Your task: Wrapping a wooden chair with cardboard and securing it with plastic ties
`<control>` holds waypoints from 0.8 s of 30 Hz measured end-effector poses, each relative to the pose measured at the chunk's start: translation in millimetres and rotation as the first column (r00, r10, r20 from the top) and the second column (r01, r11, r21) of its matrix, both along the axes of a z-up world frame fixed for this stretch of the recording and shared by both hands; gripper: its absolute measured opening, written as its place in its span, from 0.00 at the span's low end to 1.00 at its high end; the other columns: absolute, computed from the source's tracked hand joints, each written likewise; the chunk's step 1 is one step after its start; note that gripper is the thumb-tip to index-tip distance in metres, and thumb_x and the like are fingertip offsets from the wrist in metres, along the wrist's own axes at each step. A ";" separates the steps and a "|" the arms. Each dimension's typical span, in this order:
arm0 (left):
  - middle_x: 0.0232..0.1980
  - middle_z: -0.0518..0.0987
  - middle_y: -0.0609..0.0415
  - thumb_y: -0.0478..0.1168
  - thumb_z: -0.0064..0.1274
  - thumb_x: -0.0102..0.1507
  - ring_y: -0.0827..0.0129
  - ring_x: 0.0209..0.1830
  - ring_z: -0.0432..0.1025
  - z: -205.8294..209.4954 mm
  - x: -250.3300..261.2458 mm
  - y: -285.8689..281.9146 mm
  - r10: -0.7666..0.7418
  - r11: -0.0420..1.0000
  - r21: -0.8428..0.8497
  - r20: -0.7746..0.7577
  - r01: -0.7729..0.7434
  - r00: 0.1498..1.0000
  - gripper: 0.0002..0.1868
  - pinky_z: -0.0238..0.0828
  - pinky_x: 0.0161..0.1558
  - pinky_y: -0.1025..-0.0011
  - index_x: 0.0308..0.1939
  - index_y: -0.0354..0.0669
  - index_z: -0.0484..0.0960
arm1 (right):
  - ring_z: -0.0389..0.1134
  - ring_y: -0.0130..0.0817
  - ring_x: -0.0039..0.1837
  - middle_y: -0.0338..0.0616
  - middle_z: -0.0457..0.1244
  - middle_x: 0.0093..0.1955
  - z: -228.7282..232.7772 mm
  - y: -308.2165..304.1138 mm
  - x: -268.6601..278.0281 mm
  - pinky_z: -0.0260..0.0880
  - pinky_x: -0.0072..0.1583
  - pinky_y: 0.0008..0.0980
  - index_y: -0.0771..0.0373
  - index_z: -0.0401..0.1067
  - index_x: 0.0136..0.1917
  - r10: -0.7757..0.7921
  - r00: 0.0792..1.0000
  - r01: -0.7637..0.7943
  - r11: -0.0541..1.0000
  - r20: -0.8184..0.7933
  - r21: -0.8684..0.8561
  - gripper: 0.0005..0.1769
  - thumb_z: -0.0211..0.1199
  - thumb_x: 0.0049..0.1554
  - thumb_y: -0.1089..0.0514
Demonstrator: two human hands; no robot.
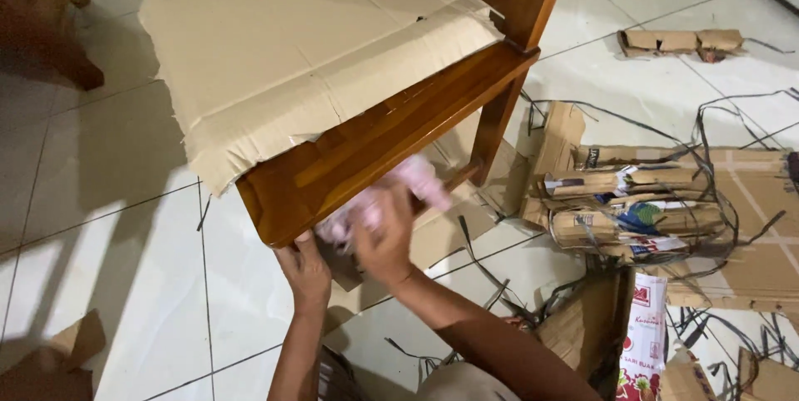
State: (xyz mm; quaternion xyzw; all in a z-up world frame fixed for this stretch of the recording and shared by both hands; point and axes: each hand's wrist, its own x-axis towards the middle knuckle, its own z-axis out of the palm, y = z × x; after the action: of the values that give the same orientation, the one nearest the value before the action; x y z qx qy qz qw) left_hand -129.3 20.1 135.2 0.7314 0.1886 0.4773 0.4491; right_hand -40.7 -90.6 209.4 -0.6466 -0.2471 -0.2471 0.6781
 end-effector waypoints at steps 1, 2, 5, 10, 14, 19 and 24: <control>0.76 0.60 0.37 0.40 0.41 0.74 0.51 0.78 0.52 2.7 0.9 -1.6 0.005 1.000 -0.008 0.016 -0.005 1.000 0.29 0.44 0.77 0.47 0.78 0.36 0.56 | 0.67 0.56 0.53 0.52 0.62 0.50 2.2 -0.9 -7.4 0.66 0.59 0.48 0.66 0.73 0.52 0.077 0.993 -0.070 0.994 0.085 -0.087 0.13 0.67 0.55 0.59; 0.76 0.60 0.38 0.40 0.41 0.74 0.52 0.78 0.52 4.2 1.6 -4.7 0.003 1.000 -0.019 0.027 -0.003 1.000 0.29 0.44 0.77 0.48 0.78 0.36 0.57 | 0.71 0.45 0.53 0.41 0.65 0.51 3.0 -3.6 -15.5 0.70 0.58 0.41 0.59 0.78 0.50 0.153 0.976 -0.124 0.976 0.156 -0.181 0.11 0.70 0.53 0.57; 0.75 0.61 0.38 0.39 0.42 0.73 0.51 0.78 0.53 20.3 0.9 -11.3 -0.004 1.000 -0.030 0.038 0.005 0.999 0.29 0.45 0.77 0.47 0.77 0.37 0.57 | 0.71 0.41 0.50 0.39 0.64 0.48 4.4 -12.3 -1.0 0.72 0.55 0.35 0.58 0.78 0.48 0.206 0.961 -0.169 0.966 0.187 -0.195 0.09 0.72 0.54 0.54; 0.72 0.63 0.38 0.41 0.43 0.74 0.50 0.75 0.57 13.0 9.5 -13.4 0.042 0.999 0.005 0.050 -0.042 0.998 0.28 0.47 0.76 0.49 0.77 0.37 0.59 | 0.68 0.48 0.51 0.44 0.61 0.50 -16.6 -3.3 -9.4 0.69 0.56 0.45 0.59 0.75 0.53 0.196 0.972 -0.172 0.969 0.131 -0.178 0.15 0.71 0.53 0.57; 0.59 0.70 0.36 0.40 0.37 0.74 0.54 0.55 0.65 42.2 5.4 -29.8 0.063 0.997 -0.048 0.040 -0.061 0.997 0.20 0.62 0.60 0.60 0.63 0.25 0.64 | 0.55 0.29 0.37 0.45 0.59 0.49 -23.1 -19.7 10.3 0.60 0.35 0.25 0.65 0.71 0.60 0.277 0.929 -0.174 0.912 0.244 -0.372 0.21 0.60 0.52 0.67; 0.53 0.69 0.44 0.47 0.35 0.76 0.60 0.50 0.63 38.1 3.6 -28.2 0.088 0.996 0.010 -0.032 -0.087 0.996 0.19 0.61 0.56 0.61 0.60 0.32 0.65 | 0.61 0.42 0.55 0.49 0.59 0.52 -23.3 -28.7 82.0 0.64 0.61 0.44 0.65 0.64 0.56 0.003 0.991 0.009 0.996 0.135 -0.089 0.13 0.57 0.57 0.63; 0.56 0.69 0.42 0.48 0.34 0.76 0.57 0.54 0.64 35.1 3.9 -26.6 0.096 0.995 0.021 -0.038 -0.095 0.995 0.21 0.60 0.60 0.59 0.61 0.29 0.64 | 0.72 0.39 0.42 0.56 0.61 0.52 -16.3 -66.5 127.4 0.85 0.40 0.33 0.72 0.48 0.76 0.052 0.977 -0.067 0.996 -0.206 -0.063 0.30 0.53 0.66 0.64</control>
State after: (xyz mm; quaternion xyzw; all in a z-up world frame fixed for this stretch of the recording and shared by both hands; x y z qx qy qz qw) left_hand -125.4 -6.5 170.2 0.7352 0.2274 0.4854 0.4150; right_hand 86.7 -157.2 193.1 -0.6841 -0.2039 -0.1503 0.6840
